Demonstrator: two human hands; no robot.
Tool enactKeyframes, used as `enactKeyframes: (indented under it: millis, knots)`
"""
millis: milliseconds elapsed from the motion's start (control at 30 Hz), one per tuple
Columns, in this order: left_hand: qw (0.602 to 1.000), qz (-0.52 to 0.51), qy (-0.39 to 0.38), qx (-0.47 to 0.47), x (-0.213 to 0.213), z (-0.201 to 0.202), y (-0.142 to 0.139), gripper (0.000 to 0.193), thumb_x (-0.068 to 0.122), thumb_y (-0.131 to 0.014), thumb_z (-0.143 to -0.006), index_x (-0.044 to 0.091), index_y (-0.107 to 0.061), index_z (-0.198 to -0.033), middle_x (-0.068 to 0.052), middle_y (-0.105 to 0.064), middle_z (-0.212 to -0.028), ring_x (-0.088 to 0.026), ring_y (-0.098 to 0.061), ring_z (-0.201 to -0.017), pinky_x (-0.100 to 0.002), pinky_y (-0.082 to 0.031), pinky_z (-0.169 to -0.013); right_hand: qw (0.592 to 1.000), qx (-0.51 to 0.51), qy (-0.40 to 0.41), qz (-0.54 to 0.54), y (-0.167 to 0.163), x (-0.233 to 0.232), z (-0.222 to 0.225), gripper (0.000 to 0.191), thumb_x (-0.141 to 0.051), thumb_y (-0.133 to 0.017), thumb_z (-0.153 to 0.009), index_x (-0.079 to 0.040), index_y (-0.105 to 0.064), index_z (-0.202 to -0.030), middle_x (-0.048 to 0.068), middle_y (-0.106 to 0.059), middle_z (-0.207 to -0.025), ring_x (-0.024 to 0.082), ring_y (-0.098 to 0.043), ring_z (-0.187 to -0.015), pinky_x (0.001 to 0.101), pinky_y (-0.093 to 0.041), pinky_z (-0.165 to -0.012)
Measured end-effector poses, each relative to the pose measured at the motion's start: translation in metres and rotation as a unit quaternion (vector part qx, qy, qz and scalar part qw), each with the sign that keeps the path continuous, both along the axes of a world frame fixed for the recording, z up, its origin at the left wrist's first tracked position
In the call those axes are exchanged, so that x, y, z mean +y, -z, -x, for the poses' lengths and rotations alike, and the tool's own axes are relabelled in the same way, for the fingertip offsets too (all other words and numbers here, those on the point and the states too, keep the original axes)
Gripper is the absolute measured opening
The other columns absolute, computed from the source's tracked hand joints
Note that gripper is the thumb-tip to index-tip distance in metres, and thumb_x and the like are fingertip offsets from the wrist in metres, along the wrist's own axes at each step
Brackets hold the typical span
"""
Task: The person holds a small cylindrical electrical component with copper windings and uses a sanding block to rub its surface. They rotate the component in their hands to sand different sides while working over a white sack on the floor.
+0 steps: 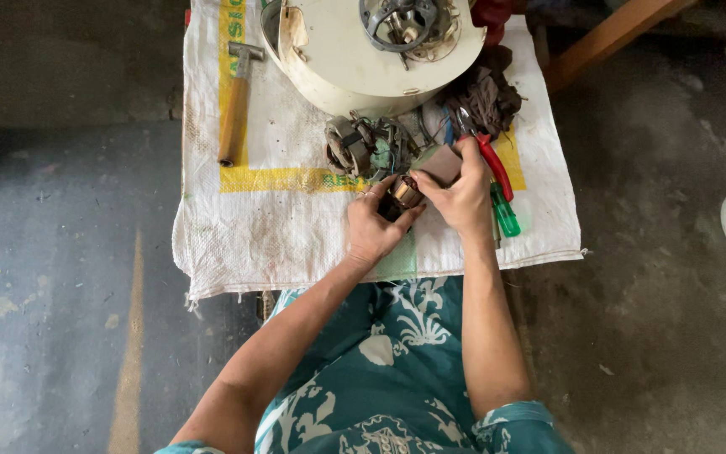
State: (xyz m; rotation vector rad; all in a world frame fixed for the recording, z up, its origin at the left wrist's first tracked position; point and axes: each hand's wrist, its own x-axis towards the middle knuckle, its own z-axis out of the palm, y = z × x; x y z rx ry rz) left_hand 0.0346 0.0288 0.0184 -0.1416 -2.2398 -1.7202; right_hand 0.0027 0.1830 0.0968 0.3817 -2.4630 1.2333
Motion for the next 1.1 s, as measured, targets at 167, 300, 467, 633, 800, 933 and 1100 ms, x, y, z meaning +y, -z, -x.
enactKeyframes:
  millis: [167,300,467,633,800,933,1100]
  knots:
    - [0.999,0.028,-0.012,0.035,0.002,-0.001,0.004,0.065,0.031,-0.089,-0.071,-0.002,-0.069,-0.123,-0.021,-0.075,-0.090,-0.033,-0.075,-0.083,-0.040,-0.060,-0.078,0.985,0.044,0.095,-0.134,-0.002,-0.021,0.005,0.057,-0.014,-0.094,-0.072,0.002,-0.051,-0.107,0.026,-0.072,-0.092,0.044,-0.072,-0.082,0.0485,-0.056,-0.069]
    - [1.000,0.013,-0.011,0.013,0.002,0.002,0.003,0.066,0.031,-0.089,-0.070,-0.002,-0.068,-0.122,-0.021,-0.075,-0.093,-0.032,-0.076,-0.084,-0.039,-0.060,-0.078,0.990,-0.010,0.092,-0.108,0.000,-0.027,0.010,0.056,-0.018,-0.092,-0.079,0.002,-0.048,-0.108,0.025,-0.071,-0.090,0.044,-0.073,-0.084,0.0475,-0.057,-0.070]
    - [0.999,-0.027,0.002,-0.040,-0.002,0.000,-0.003,0.066,0.034,-0.090,-0.070,-0.001,-0.068,-0.122,-0.019,-0.077,-0.094,-0.026,-0.078,-0.085,-0.036,-0.061,-0.079,1.000,-0.019,-0.017,0.014,-0.003,-0.004,0.004,0.047,-0.017,-0.089,-0.084,-0.001,-0.051,-0.106,0.019,-0.074,-0.095,0.035,-0.080,-0.088,0.0406,-0.061,-0.072]
    - [0.998,-0.039,0.008,-0.047,-0.003,-0.001,-0.007,0.065,0.034,-0.090,-0.071,-0.001,-0.069,-0.122,-0.018,-0.078,-0.093,-0.026,-0.078,-0.084,-0.036,-0.060,-0.079,0.999,0.039,-0.008,-0.035,-0.003,-0.003,0.005,0.053,-0.013,-0.093,-0.078,0.001,-0.051,-0.107,0.022,-0.069,-0.091,0.039,-0.073,-0.082,0.0432,-0.056,-0.070]
    - [1.000,0.012,-0.003,-0.009,0.000,-0.002,-0.001,0.066,0.031,-0.090,-0.071,-0.002,-0.068,-0.124,-0.021,-0.075,-0.092,-0.029,-0.076,-0.084,-0.038,-0.060,-0.078,0.994,0.014,0.068,-0.087,0.000,-0.020,0.005,0.056,-0.017,-0.093,-0.078,0.000,-0.047,-0.106,0.023,-0.071,-0.093,0.041,-0.074,-0.086,0.0452,-0.057,-0.070]
    - [1.000,-0.003,-0.011,0.001,0.000,0.002,0.002,0.064,0.030,-0.089,-0.071,-0.002,-0.068,-0.122,-0.021,-0.076,-0.095,-0.029,-0.077,-0.087,-0.037,-0.060,-0.080,0.983,-0.027,0.114,-0.140,-0.002,-0.030,0.012,0.059,-0.020,-0.094,-0.075,0.000,-0.048,-0.105,0.026,-0.071,-0.090,0.043,-0.072,-0.083,0.0473,-0.056,-0.070]
    - [0.998,-0.036,0.005,-0.048,-0.004,0.002,-0.001,0.066,0.031,-0.091,-0.070,-0.002,-0.068,-0.122,-0.018,-0.078,-0.096,-0.024,-0.078,-0.087,-0.035,-0.060,-0.082,0.999,-0.007,0.031,-0.035,-0.004,-0.018,0.008,0.051,-0.019,-0.092,-0.082,0.000,-0.049,-0.103,0.021,-0.073,-0.091,0.033,-0.076,-0.084,0.0401,-0.058,-0.069]
